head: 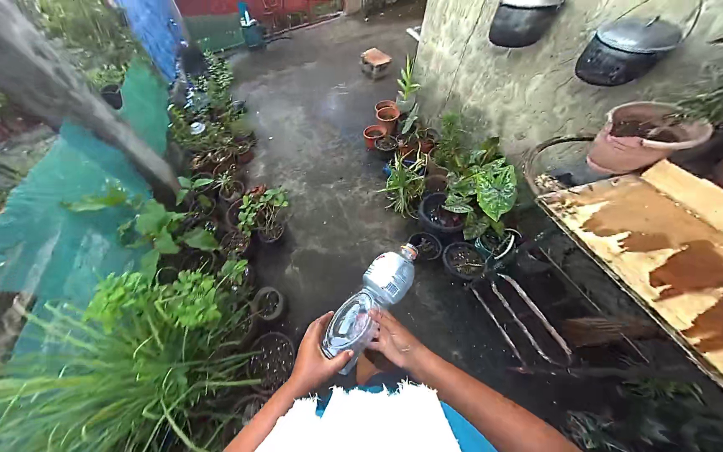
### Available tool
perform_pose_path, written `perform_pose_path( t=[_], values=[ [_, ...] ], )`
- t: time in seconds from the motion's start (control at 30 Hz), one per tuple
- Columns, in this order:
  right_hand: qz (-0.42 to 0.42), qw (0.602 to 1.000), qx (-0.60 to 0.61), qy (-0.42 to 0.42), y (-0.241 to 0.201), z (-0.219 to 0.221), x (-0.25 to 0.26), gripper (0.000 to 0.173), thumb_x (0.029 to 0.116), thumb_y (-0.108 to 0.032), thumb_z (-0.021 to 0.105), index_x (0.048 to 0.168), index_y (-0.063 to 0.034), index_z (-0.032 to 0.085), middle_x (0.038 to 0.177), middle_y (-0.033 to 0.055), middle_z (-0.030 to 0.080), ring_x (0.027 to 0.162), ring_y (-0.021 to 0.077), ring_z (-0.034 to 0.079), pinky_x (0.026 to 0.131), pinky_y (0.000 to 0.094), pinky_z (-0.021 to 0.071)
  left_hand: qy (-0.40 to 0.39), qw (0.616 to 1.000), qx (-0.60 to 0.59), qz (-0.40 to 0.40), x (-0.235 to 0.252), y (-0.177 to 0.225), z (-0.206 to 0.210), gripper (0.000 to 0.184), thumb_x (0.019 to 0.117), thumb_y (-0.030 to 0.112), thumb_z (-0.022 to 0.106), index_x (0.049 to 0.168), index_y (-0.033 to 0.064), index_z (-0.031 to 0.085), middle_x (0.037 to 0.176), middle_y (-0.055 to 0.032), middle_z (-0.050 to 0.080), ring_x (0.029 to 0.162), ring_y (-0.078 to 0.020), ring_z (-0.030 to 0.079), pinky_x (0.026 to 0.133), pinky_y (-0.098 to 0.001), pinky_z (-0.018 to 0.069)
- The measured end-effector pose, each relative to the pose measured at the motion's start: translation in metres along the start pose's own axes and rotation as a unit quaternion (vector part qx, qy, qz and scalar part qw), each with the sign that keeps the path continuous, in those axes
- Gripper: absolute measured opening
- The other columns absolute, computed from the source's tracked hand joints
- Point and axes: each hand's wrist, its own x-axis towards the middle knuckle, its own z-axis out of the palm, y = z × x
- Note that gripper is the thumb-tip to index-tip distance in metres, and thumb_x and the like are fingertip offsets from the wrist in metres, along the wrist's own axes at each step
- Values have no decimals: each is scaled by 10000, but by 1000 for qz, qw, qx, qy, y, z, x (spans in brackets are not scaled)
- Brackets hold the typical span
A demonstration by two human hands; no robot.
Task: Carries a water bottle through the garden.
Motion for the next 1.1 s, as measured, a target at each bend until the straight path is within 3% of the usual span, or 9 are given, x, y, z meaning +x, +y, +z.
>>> perform_pose_path(
  t=[0.1, 0.27, 0.43, 0.53, 0.63, 0.73, 0.9, 1.0, 1.1],
  values=[
    [5, 999, 30, -9, -56, 11, 73, 500, 1093, -258, 457, 1538, -85, 306, 1361, 152, 571, 1167, 260, 616, 954, 459, 542, 46, 998, -20, 38, 84, -4, -20, 1016, 717, 357, 874, 1490, -97, 395, 1438, -281, 532, 1339, -306, 536, 1128, -407, 442],
    [-14, 993, 82, -88, -145, 43, 185, 471, 1045, -244, 429, 1471, -64, 341, 1301, 144, 598, 1143, 242, 630, 947, 442, 550, 102, 978, -158, -94, 203, 6, -67, 1196, 693, 451, 850, 1593, -10, 211, 1505, -226, 480, 1339, -227, 533, 1097, -368, 474],
    [-33, 984, 76, -158, -205, 86, 285, 672, 892, -237, 622, 1466, -71, 313, 1258, 109, 632, 1122, 203, 656, 944, 408, 571, 124, 841, -470, -236, 292, 11, -106, 612, 1083, 291, 428, 1588, 95, 143, 1396, -206, 540, 1126, -295, 662, 873, -465, 607],
    [-41, 981, 49, -182, -241, 110, 356, 702, 872, -210, 649, 1467, -54, 311, 1262, 113, 623, 1112, 197, 658, 940, 397, 577, 137, 769, -569, -258, 358, 6, -140, 451, 1099, 317, 323, 1473, 67, 354, 1275, -191, 626, 1066, -310, 688, 850, -471, 612],
    [-60, 977, -72, -191, -288, 129, 426, 797, 926, -173, 626, 1581, -41, 191, 1433, 148, 525, 1235, 227, 601, 982, 425, 561, 194, 760, -571, -240, 438, -16, -175, 444, 1091, 262, 376, 1482, 52, 358, 1297, -205, 602, 1081, -316, 674, 858, -474, 606],
    [-26, 970, -200, -134, -335, 131, 503, 728, 1007, -168, 611, 1613, -67, 221, 1476, 212, 515, 1263, 320, 600, 997, 495, 541, 231, 804, -506, -211, 529, -36, -220, 588, 1081, 203, 434, 1590, 90, 162, 1421, -229, 504, 1163, -330, 629, 906, -486, 587],
    [38, 874, -484, -28, -387, 58, 609, 568, 1037, -198, 631, 1517, 25, 423, 1383, 294, 583, 1261, 400, 603, 1096, 517, 468, 269, 852, -402, -203, 673, -32, -291, 745, 1020, 172, 586, 1596, 81, 123, 1447, -250, 466, 1169, -328, 629, 903, -462, 598],
    [137, 768, -622, 65, -397, -29, 634, 559, 1008, -241, 669, 1465, 38, 509, 1416, 325, 560, 1352, 467, 529, 1147, 607, 393, 272, 833, -416, -244, 762, -30, -312, 658, 1060, 227, 552, 1591, 98, 184, 1429, -233, 491, 1139, -331, 637, 865, -465, 598],
    [278, 734, -612, 99, -390, -122, 646, 593, 1032, -274, 636, 1459, 104, 472, 1470, 357, 491, 1430, 465, 442, 1198, 591, 321, 267, 798, -456, -289, 855, -39, -318, 576, 1075, 281, 520, 1567, 123, 268, 1439, -216, 507, 1152, -344, 634, 865, -487, 586]
  ],
)
